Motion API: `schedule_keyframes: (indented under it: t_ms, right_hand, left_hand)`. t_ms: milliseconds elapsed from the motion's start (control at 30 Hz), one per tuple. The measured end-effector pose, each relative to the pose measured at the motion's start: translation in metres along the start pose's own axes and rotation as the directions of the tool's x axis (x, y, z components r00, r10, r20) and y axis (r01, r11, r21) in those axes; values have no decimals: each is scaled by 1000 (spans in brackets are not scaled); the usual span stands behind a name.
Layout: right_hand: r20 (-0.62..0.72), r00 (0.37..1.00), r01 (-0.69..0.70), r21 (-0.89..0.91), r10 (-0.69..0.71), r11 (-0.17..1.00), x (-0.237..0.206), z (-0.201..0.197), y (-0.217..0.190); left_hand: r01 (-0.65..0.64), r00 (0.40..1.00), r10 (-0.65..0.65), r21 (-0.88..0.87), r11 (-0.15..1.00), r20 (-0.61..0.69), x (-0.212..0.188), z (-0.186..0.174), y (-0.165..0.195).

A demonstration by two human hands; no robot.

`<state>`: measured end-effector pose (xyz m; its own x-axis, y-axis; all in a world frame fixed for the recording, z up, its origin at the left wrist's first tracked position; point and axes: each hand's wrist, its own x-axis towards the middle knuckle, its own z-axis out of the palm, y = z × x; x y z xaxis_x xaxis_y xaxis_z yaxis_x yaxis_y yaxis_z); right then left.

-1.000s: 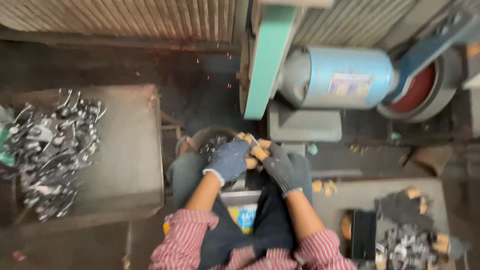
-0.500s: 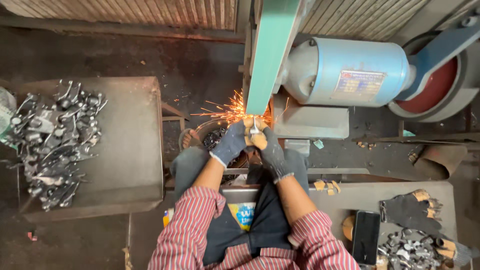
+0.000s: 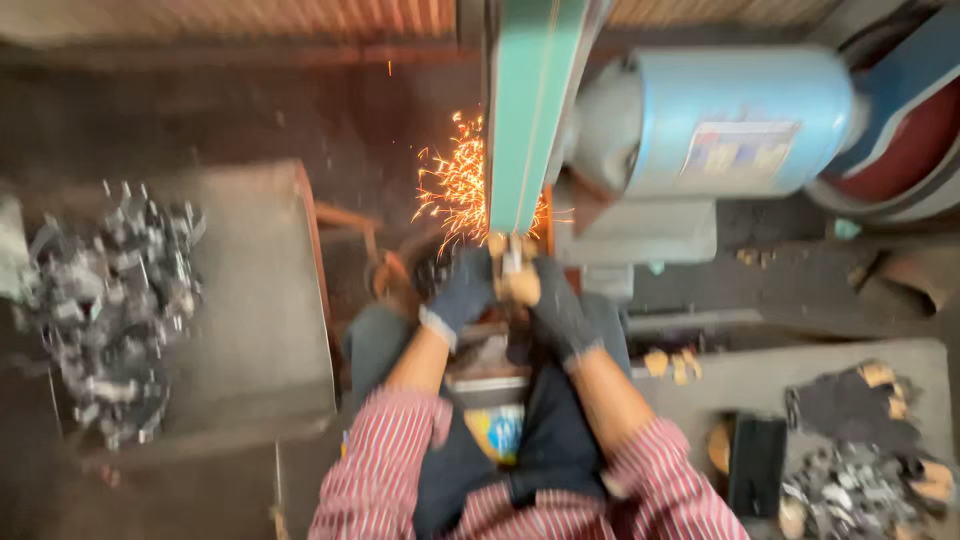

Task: The person sits at a belt sander and grinds metal castings one at a time, holding each piece against the moving belt until sparks fly, then places the ground piece into a bucket and picks the next piece from a tray of unfinished parts.

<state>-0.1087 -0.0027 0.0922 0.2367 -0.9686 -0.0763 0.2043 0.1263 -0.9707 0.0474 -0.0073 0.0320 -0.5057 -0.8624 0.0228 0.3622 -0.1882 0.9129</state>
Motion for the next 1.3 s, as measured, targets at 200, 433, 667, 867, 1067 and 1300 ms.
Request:
schedule_keyframes:
  t_ms: [200, 433, 667, 867, 1067, 1300]
  right_hand:
    - [-249, 897, -332, -925, 367, 184, -77, 19, -81]
    - [167, 881, -471, 406, 443, 783, -96, 17, -27]
    - [-22, 894, -221, -890, 448, 398, -80, -32, -44]
    - [20, 999, -37, 138, 35, 990, -4, -3, 49]
    - [-109, 966, -207, 218, 234, 954, 10, -29, 108]
    - [41, 994, -112, 355, 104, 928, 15, -34, 111]
  left_hand:
    - [-58, 969, 247, 963, 264, -10, -50, 43, 60]
    - [-43, 963, 186, 567, 823, -197, -77, 95, 88]
    - [109, 994, -112, 316, 943, -7, -54, 63, 89]
    - [36, 993, -53, -153, 988, -110, 15, -5, -9]
    - [87, 974, -75, 47, 995, -212, 19, -26, -49]
    - [-78, 991, 104, 270, 960, -83, 11, -15, -27]
